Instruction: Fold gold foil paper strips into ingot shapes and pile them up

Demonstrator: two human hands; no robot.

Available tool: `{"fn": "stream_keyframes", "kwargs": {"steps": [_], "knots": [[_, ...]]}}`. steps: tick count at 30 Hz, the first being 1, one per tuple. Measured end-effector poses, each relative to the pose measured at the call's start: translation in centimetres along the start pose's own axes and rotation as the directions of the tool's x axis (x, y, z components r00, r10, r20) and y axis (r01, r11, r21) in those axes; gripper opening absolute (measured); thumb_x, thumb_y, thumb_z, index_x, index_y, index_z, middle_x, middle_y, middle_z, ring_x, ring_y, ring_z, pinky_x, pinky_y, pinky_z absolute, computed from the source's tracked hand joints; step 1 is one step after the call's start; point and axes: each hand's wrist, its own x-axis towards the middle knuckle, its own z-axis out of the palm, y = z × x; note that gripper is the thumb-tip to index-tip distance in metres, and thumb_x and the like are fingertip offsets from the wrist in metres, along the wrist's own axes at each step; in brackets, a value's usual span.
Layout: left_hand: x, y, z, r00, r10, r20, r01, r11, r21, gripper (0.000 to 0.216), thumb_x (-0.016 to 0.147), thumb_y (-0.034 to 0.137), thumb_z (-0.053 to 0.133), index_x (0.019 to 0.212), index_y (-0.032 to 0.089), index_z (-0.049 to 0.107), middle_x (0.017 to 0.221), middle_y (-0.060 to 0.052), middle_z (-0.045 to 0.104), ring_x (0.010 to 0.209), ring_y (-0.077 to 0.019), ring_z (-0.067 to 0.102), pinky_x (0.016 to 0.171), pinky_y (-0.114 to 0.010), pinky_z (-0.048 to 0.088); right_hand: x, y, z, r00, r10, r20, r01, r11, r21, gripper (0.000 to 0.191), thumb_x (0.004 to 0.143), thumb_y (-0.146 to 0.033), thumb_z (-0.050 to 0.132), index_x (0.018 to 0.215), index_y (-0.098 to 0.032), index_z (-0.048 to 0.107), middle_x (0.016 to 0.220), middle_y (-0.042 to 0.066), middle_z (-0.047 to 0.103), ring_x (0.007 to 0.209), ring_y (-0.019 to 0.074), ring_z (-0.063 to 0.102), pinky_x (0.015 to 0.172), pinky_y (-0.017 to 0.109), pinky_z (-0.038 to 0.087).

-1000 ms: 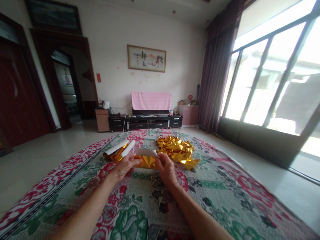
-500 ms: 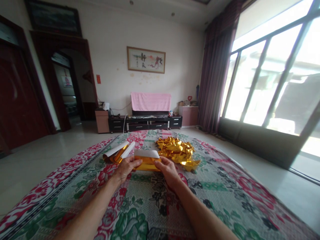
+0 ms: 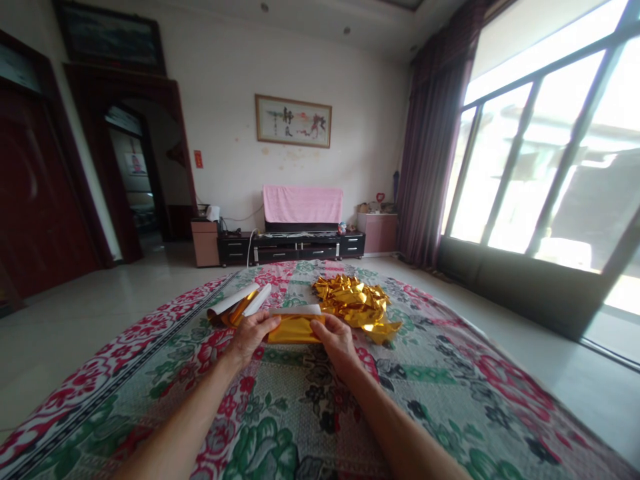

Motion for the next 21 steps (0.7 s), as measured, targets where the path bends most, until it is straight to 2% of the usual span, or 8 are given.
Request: {"fn": "stream_keyframes", "kwargs": {"steps": [2, 5, 9, 12, 15, 21], "knots": [[0.1, -0.2, -0.05, 0.999, 0.035, -0.032, -0.032, 0.995, 0.093, 0.041, 0.06, 0.053, 0.064, 0.071, 0.014, 0.058, 0.062, 0.001, 0.059, 0.056, -0.0109, 0.052, 0.054, -0.021, 0.039, 0.02, -0.08, -0.02, 1.0, -0.003, -0.014, 0.003, 1.0, -0.02, 0.027, 0.066, -0.039, 0.061, 0.077, -0.015, 0.064, 0.066, 0.0, 0.06, 0.058, 0.0105, 0.05, 0.058, 0.022, 0.04], [0.25, -0.49, -0.06, 0.994, 0.079, -0.078, -0.063, 0.978, 0.197, 0.042, 0.063, 0.056, 0.06, 0.063, 0.015, 0.053, 0.052, 0.004, 0.05, 0.048, -0.0081, 0.044, 0.048, -0.019, 0.032, -0.01, -0.23, -0.09, 0.997, -0.019, -0.069, 0.014, 0.997, -0.082, 0.027, 0.066, -0.042, 0.061, 0.068, -0.014, 0.062, 0.058, -0.002, 0.054, 0.053, 0.0085, 0.044, 0.052, 0.02, 0.035], [0.48, -0.94, -0.17, 0.986, 0.158, -0.058, -0.141, 0.964, 0.226, 0.038, 0.066, 0.051, 0.059, 0.058, 0.015, 0.051, 0.048, 0.006, 0.04, 0.045, -0.0064, 0.034, 0.046, -0.019, 0.026, -0.04, -0.26, -0.18, 0.995, -0.03, -0.098, 0.02, 0.994, -0.103, 0.031, 0.066, -0.044, 0.061, 0.061, -0.014, 0.058, 0.053, -0.004, 0.049, 0.05, 0.007, 0.038, 0.048, 0.019, 0.031], [0.47, -0.96, -0.15, 0.982, 0.185, -0.028, -0.174, 0.957, 0.233, 0.035, 0.067, 0.046, 0.06, 0.054, 0.015, 0.049, 0.046, 0.007, 0.037, 0.045, -0.0061, 0.031, 0.045, -0.019, 0.024, 0.09, -0.02, -0.17, 0.994, -0.04, -0.105, 0.033, 0.997, -0.066, 0.031, 0.064, -0.044, 0.063, 0.066, -0.014, 0.061, 0.055, -0.003, 0.052, 0.051, 0.0079, 0.041, 0.05, 0.019, 0.034], [0.35, -0.7, -0.01, 0.981, 0.191, -0.021, -0.181, 0.956, 0.232, 0.033, 0.068, 0.043, 0.059, 0.054, 0.014, 0.052, 0.047, 0.006, 0.039, 0.046, -0.0064, 0.033, 0.046, -0.019, 0.025, 0.24, 0.21, -0.09, 0.995, -0.048, -0.087, 0.046, 0.999, -0.021, 0.034, 0.064, -0.044, 0.064, 0.079, -0.014, 0.064, 0.063, 0.0, 0.06, 0.057, 0.0105, 0.049, 0.054, 0.021, 0.039], [0.46, -0.85, 0.01, 0.989, 0.144, -0.028, -0.139, 0.979, 0.151, 0.028, 0.066, 0.04, 0.061, 0.071, 0.013, 0.064, 0.057, 0.002, 0.056, 0.052, -0.0095, 0.047, 0.051, -0.019, 0.035, 0.1, -0.18, -0.06, 0.989, -0.042, -0.142, 0.032, 0.997, -0.074, 0.031, 0.066, -0.043, 0.062, 0.075, -0.013, 0.064, 0.063, 0.001, 0.06, 0.056, 0.0106, 0.049, 0.052, 0.02, 0.037]]}}
